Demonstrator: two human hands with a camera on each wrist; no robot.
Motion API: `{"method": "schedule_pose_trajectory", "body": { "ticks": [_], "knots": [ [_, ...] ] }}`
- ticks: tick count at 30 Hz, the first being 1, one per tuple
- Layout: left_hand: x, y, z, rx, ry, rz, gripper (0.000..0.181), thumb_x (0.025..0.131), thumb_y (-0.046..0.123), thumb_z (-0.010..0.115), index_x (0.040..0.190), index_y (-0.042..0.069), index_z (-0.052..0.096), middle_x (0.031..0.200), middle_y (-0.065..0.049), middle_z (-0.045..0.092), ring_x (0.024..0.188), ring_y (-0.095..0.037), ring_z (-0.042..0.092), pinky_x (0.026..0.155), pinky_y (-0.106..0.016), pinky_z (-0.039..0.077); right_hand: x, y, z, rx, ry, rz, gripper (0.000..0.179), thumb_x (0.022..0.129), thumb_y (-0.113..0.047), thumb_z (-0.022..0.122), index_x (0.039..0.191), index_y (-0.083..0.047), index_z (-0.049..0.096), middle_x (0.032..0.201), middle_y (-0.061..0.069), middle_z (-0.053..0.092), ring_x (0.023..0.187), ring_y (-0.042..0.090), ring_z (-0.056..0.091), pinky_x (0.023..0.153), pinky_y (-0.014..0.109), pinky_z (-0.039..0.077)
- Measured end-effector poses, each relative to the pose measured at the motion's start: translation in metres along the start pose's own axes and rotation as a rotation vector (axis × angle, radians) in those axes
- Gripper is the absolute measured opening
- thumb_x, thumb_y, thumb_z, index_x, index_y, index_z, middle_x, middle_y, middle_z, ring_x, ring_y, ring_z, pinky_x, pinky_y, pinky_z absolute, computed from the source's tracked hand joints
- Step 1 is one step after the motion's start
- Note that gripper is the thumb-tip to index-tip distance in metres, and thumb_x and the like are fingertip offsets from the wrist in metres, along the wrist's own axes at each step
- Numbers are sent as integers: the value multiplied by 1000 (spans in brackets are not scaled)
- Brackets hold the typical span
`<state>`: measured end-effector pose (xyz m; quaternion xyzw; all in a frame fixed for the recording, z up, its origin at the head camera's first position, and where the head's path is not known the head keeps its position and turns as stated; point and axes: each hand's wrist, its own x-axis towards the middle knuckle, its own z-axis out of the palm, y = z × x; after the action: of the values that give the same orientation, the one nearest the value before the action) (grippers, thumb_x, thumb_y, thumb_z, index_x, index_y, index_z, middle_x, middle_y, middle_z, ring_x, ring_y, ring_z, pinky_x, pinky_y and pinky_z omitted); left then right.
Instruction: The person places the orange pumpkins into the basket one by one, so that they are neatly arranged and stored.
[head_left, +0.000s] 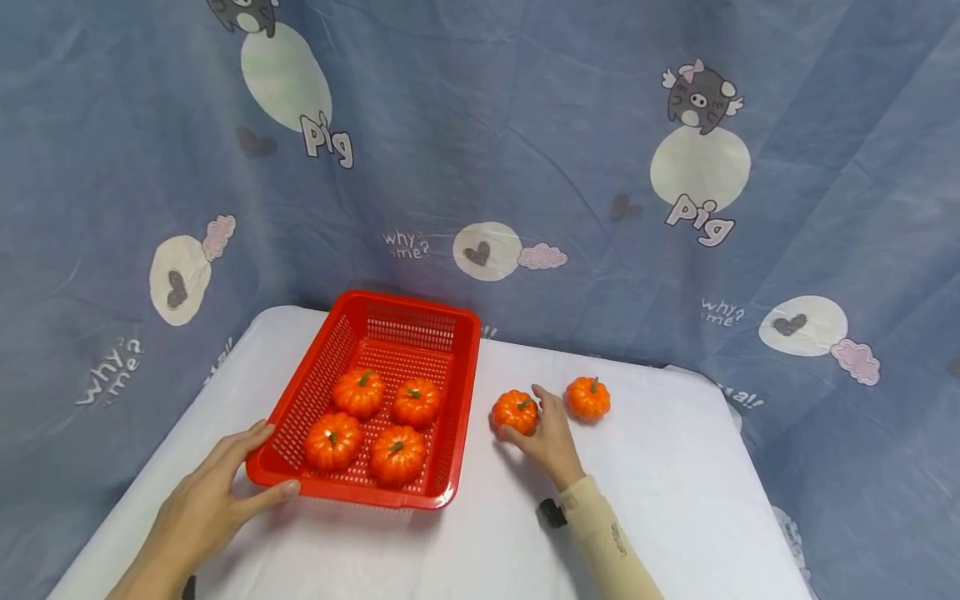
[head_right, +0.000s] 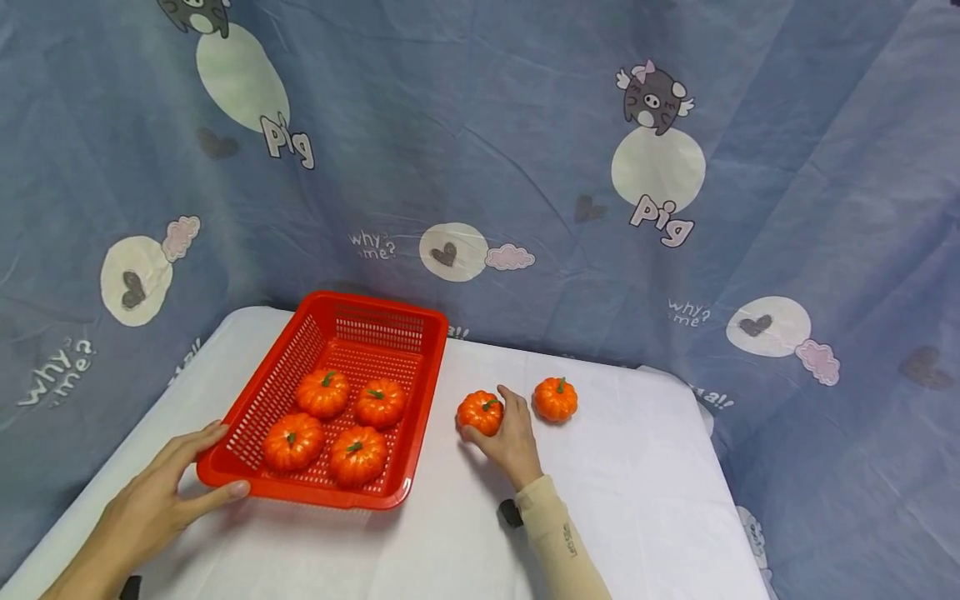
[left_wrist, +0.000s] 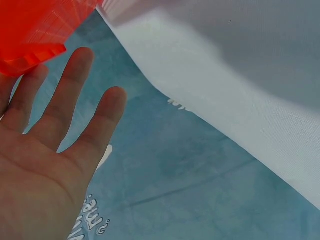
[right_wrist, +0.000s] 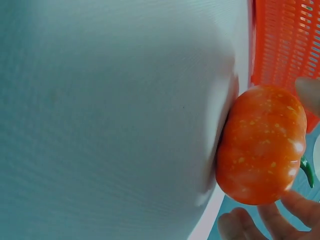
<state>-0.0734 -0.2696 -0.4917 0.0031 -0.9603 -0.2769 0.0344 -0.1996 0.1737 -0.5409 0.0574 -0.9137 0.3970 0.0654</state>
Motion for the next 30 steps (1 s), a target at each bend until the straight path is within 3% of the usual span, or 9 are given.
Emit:
{"method": "schedule_pose_trajectory", "body": {
  "ticks": [8,21,30],
  "knots": [
    [0,0,1,-8,2,6,109,73,78,71,154,10,42,154,-19,42,132,-47,44,95,-77,37,0,3,1,8,10,-31,83,77,-25,89,144,0,46,134,24,53,120,37,54,108,53,45],
    [0,1,-1,-1,-33,-26,113,72,81,69,155,10,39,155,-20,40,132,-48,42,96,-78,36,0,2,0,-8,-8,-30,74,78,-23,88,138,-1,51,132,20,55,120,36,55,108,53,45],
    [0,0,0,-2,-20,-9,111,73,80,69,154,10,41,154,-19,42,131,-47,44,95,-77,37,1,3,1,-21,-8,-31,72,80,-24,88,138,-2,51,132,19,54,121,34,54,109,52,45]
  ]
}}
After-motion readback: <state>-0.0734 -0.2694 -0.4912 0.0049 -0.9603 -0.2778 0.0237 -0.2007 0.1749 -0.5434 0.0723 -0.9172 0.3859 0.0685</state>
